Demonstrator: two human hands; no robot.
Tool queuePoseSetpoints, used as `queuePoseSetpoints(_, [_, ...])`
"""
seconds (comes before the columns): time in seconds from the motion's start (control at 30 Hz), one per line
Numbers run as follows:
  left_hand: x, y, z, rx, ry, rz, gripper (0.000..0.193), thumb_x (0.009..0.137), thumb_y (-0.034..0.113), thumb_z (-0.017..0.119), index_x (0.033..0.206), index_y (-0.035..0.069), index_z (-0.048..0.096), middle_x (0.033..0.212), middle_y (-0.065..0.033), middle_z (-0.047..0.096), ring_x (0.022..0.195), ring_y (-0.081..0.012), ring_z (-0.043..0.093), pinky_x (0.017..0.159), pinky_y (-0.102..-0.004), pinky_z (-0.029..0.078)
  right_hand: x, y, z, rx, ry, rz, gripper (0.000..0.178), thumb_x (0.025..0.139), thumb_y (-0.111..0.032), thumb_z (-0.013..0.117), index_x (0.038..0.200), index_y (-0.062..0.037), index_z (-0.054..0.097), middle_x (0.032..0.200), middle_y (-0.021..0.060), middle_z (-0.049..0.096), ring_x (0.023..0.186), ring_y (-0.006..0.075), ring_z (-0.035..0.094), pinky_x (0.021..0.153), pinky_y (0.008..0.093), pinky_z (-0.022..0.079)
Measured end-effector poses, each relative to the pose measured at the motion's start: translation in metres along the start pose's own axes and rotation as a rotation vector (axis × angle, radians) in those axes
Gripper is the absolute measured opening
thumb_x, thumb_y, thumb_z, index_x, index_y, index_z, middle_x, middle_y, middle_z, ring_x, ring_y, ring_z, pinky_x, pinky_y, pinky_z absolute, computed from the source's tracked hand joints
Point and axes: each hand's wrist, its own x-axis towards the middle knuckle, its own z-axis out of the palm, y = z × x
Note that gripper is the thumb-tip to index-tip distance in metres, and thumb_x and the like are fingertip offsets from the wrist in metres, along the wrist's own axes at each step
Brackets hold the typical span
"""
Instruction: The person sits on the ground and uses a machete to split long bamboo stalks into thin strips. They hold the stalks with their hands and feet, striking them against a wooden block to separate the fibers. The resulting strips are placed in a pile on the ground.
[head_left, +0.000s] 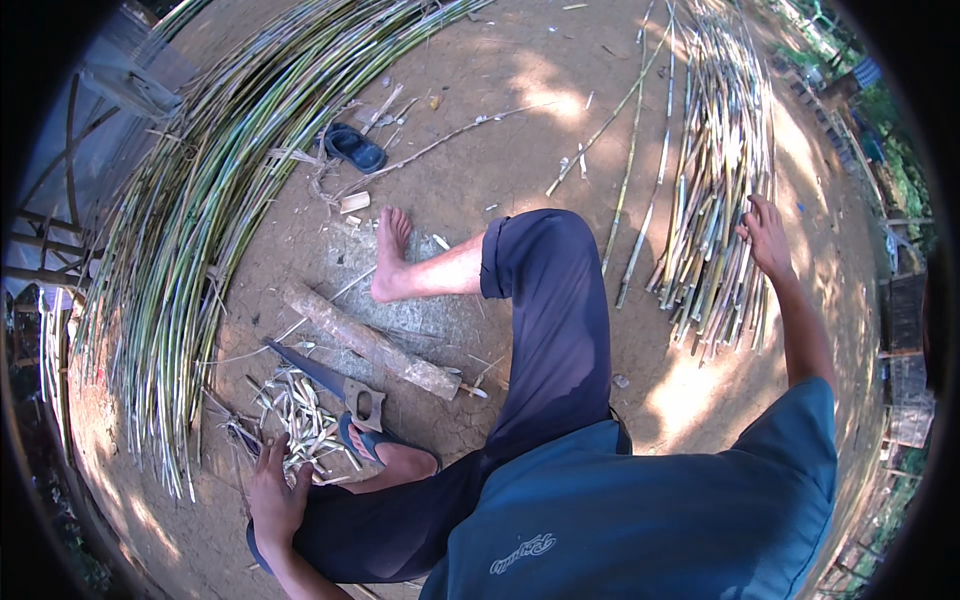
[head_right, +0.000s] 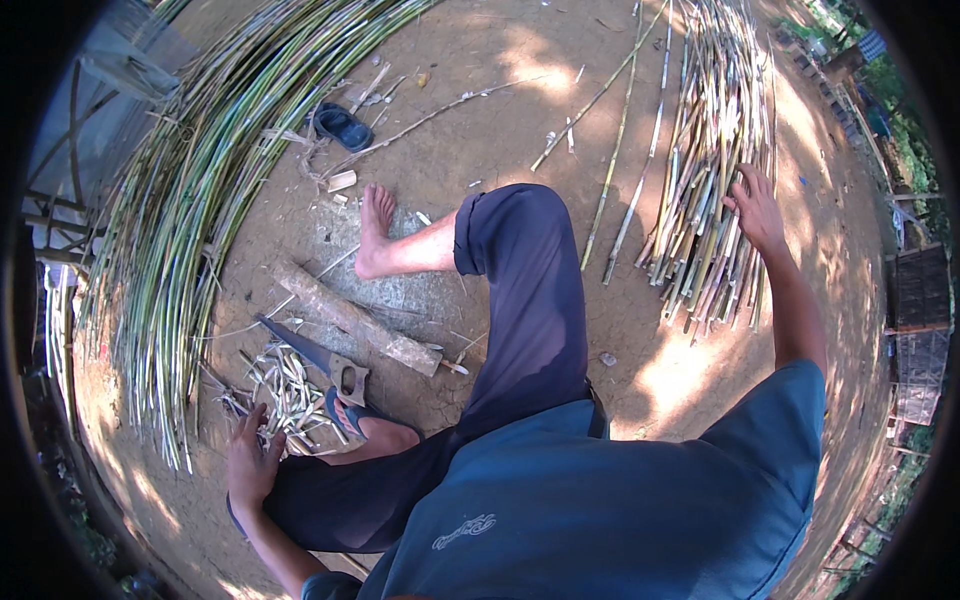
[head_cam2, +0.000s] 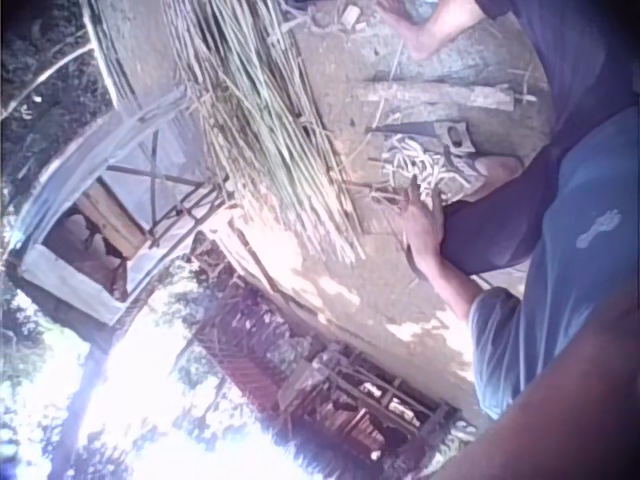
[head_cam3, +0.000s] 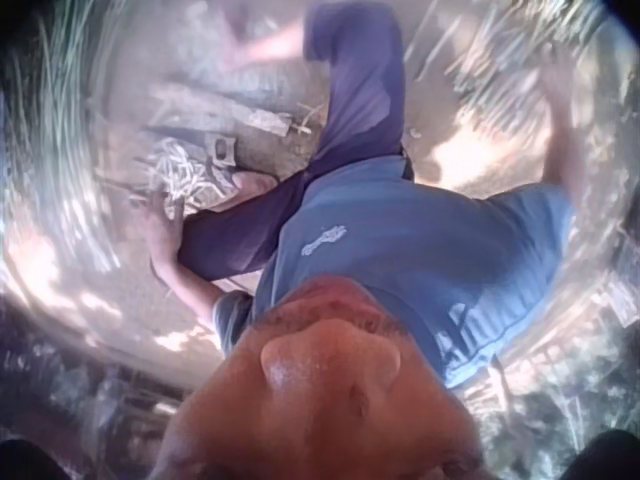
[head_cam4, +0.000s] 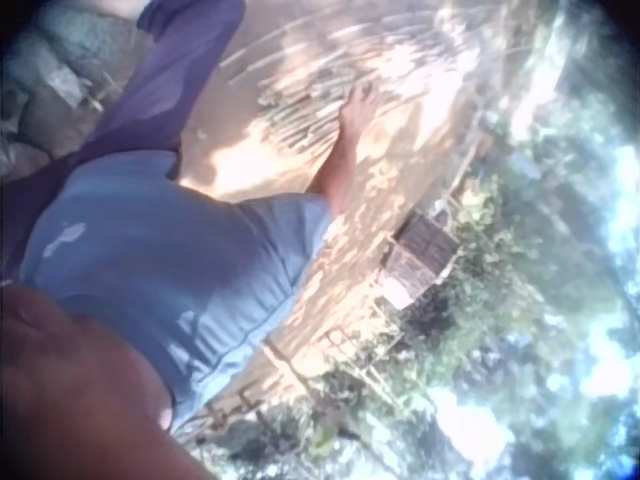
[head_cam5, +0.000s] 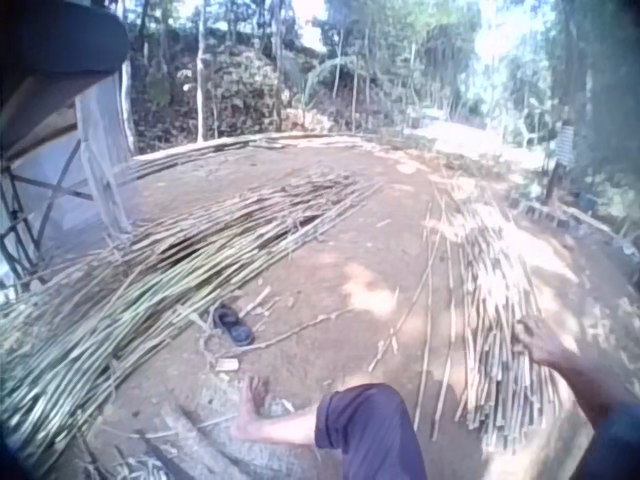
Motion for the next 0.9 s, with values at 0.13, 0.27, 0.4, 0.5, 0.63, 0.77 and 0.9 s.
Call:
queuePoseSetpoints(0.13, [-0.005, 0.005, 0.006, -0.081, -0.038, -0.041, 0.051, 0.087, 0.024, 0.066, 0.129, -0.002, 0.053, 0.105, -0.0217, 0.063, 0.099, -0.038, 0.061, 0.087, -0.0438, 0.047, -0.078, 0.018, 0.1, -0.106, -0.408, 0.367, 0.038, 0.093, -0.024, 0.057, 0.126, -0.0096, 0.046, 0.143, 0.0201, 0.038, 0.134, 0.0374, 0.034, 0.108, 0.0487, 0.033])
queuePoseSetpoints(0.27, [-0.008, 0.002, 0.013, -0.092, -0.11, -0.129, 0.052, 0.087, 0.025, 0.066, 0.129, -0.002, 0.053, 0.1, -0.0203, 0.065, 0.095, -0.0353, 0.063, 0.085, -0.042, 0.048, -0.125, -0.007, 0.164, -0.067, -0.532, 0.32, 0.037, 0.094, -0.016, 0.041, 0.13, -0.0067, 0.044, 0.133, 0.0165, 0.048, 0.125, 0.0331, 0.045, 0.1, 0.0471, 0.043])
queuePoseSetpoints(0.4, [-0.013, -0.005, 0.019, -0.075, -0.15, -0.206, 0.053, 0.087, 0.025, 0.067, 0.13, -0.003, 0.052, 0.098, -0.019, 0.066, 0.092, -0.0328, 0.064, 0.082, -0.0405, 0.049, -0.083, -0.048, 0.167, 0.062, -0.698, 0.503, 0.042, 0.095, -0.013, 0.038, 0.136, -0.0053, 0.04, 0.137, 0.0177, 0.045, 0.13, 0.0335, 0.042, 0.107, 0.0451, 0.037])
queuePoseSetpoints(0.5, [-0.007, -0.015, 0.031, -0.117, -0.176, -0.222, 0.053, 0.087, 0.025, 0.068, 0.13, -0.003, 0.053, 0.095, -0.0178, 0.066, 0.089, -0.0313, 0.065, 0.08, -0.0398, 0.049, -0.077, -0.031, 0.194, -0.058, -0.869, 0.439, 0.047, 0.094, -0.013, 0.04, 0.141, -0.0063, 0.041, 0.148, 0.0199, 0.037, 0.139, 0.0349, 0.032, 0.11, 0.0442, 0.033])
queuePoseSetpoints(0.63, [0.01, 0.011, 0.028, -0.083, -0.17, -0.212, 0.05, 0.088, 0.024, 0.067, 0.128, -0.003, 0.054, 0.091, -0.0165, 0.067, 0.086, -0.0307, 0.065, 0.08, -0.0395, 0.049, -0.023, -0.065, 0.175, -0.285, -1.022, 0.431, 0.044, 0.097, -0.016, 0.037, 0.138, -0.0048, 0.05, 0.155, 0.0257, 0.023, 0.146, 0.0423, 0.015, 0.116, 0.0499, 0.013])
queuePoseSetpoints(0.77, [0.018, 0.01, 0.037, -0.118, -0.236, -0.306, 0.048, 0.088, 0.024, 0.067, 0.127, -0.001, 0.055, 0.092, -0.0157, 0.068, 0.087, -0.0296, 0.066, 0.081, -0.0394, 0.05, 0.058, -0.138, 0.201, 0.226, -0.098, 0.394, 0.027, 0.08, -0.008, 0.057, 0.106, -0.0061, 0.065, 0.111, 0.0167, 0.059, 0.112, 0.0361, 0.053, 0.092, 0.0433, 0.046])
queuePoseSetpoints(0.9, [0.015, 0.007, 0.038, -0.116, -0.229, -0.316, 0.045, 0.089, 0.022, 0.066, 0.126, -0.002, 0.056, 0.091, -0.0149, 0.067, 0.087, -0.0282, 0.066, 0.082, -0.038, 0.05, 0.144, -0.241, 0.295, 0.868, -0.265, 0.799, 0.026, 0.083, -0.023, 0.06, 0.101, -0.0056, 0.068, 0.1, 0.0225, 0.068, 0.099, 0.0381, 0.065, 0.088, 0.044, 0.051])
